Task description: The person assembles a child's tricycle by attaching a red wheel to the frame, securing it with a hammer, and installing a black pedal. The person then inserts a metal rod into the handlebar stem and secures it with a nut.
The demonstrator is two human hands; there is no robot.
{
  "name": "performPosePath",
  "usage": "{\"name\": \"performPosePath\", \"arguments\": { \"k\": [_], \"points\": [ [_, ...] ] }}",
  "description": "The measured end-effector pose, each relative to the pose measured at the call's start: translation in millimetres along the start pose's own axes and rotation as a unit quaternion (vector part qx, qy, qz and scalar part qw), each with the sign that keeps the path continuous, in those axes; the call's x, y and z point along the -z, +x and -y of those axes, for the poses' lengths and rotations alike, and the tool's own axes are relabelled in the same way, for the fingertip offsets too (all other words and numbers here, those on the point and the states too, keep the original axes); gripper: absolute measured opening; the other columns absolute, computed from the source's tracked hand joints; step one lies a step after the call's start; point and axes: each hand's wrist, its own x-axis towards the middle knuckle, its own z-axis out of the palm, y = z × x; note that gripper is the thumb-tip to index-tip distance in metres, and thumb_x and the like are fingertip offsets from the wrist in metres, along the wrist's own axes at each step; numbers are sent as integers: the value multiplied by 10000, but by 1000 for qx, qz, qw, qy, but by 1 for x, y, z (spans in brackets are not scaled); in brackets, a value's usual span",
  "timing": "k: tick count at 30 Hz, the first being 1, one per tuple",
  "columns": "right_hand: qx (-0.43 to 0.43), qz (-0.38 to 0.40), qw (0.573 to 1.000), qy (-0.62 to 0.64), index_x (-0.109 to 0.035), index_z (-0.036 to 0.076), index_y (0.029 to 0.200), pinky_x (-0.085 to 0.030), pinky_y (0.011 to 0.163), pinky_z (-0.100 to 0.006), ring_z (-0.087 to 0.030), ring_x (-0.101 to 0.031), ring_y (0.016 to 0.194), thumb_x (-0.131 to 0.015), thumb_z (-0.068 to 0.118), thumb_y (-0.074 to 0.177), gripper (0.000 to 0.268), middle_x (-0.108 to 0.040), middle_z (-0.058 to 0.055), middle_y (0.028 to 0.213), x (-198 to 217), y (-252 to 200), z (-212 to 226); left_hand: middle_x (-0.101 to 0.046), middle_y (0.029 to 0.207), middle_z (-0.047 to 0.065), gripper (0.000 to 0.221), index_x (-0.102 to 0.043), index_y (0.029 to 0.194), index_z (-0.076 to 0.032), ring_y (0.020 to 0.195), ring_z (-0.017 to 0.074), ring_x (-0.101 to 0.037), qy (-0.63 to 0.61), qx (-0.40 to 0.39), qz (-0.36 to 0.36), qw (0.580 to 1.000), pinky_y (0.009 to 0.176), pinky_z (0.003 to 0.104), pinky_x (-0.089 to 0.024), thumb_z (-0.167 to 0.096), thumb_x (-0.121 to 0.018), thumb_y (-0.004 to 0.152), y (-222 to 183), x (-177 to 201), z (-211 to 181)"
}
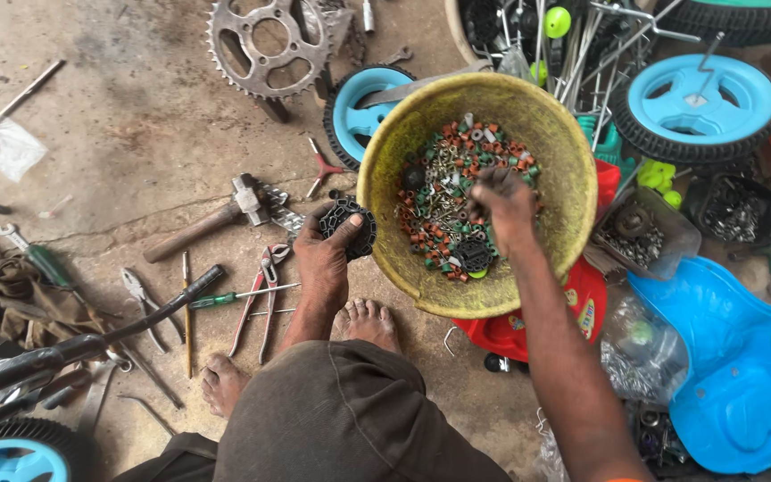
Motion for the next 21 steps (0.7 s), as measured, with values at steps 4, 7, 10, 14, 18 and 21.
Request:
{"name": "performPosePath", "arguments": {
  "k": [4,7,10,14,18,21],
  "points": [
    [-92,31,992,75,-722,7,976,-586,543,-326,-181,-688,744,-607,110,941,159,-725,-125,904,0,-33,-32,-721,1069,190,604,-548,1339,63,854,234,-756,3,3,20,1000,681,348,-671,-82,-815,817,-3,-5,4],
    [1,49,930,-365,-759,102,1089,-571,746,-308,-128,-695,839,-722,207,938,187,-737,-37,1031,-22,-39,-46,-721,1073,188,620,-540,1358,65,870,231,-762,29,6,18,999,690,339,-672,-103,-811,826,-6,-9,6],
    [51,133,788,-600,-717,210,1231,-589,697,-366,-194,-647,755,-689,325,968,289,-689,-68,986,-38,-39,-46,-721,1090,181,624,-541,1357,68,890,227,-757,18,-5,28,999,718,324,-671,-106,-820,826,-8,-10,6],
    [90,155,750,-636,-732,207,1189,-543,725,-383,-177,-626,794,-690,347,984,252,-690,-62,958,-33,-38,-40,-724,1088,174,603,-571,1336,52,890,230,-754,32,-14,13,999,716,336,-675,-107,-827,813,-6,-3,-1],
    [138,161,736,-643,-773,212,1140,-556,639,-355,-169,-599,735,-699,247,949,207,-631,-46,863,-14,-33,-54,-718,1082,167,600,-569,1319,44,874,238,-755,21,-8,1,1000,692,349,-681,-115,-827,801,-5,1,1],
    [178,206,699,-661,-775,177,1091,-560,576,-360,-177,-571,692,-696,156,928,182,-560,-45,776,-5,-28,-67,-717,1075,164,605,-567,1329,37,867,230,-752,50,3,16,999,682,341,-673,-124,-823,805,-6,-5,3]
  ]
}}
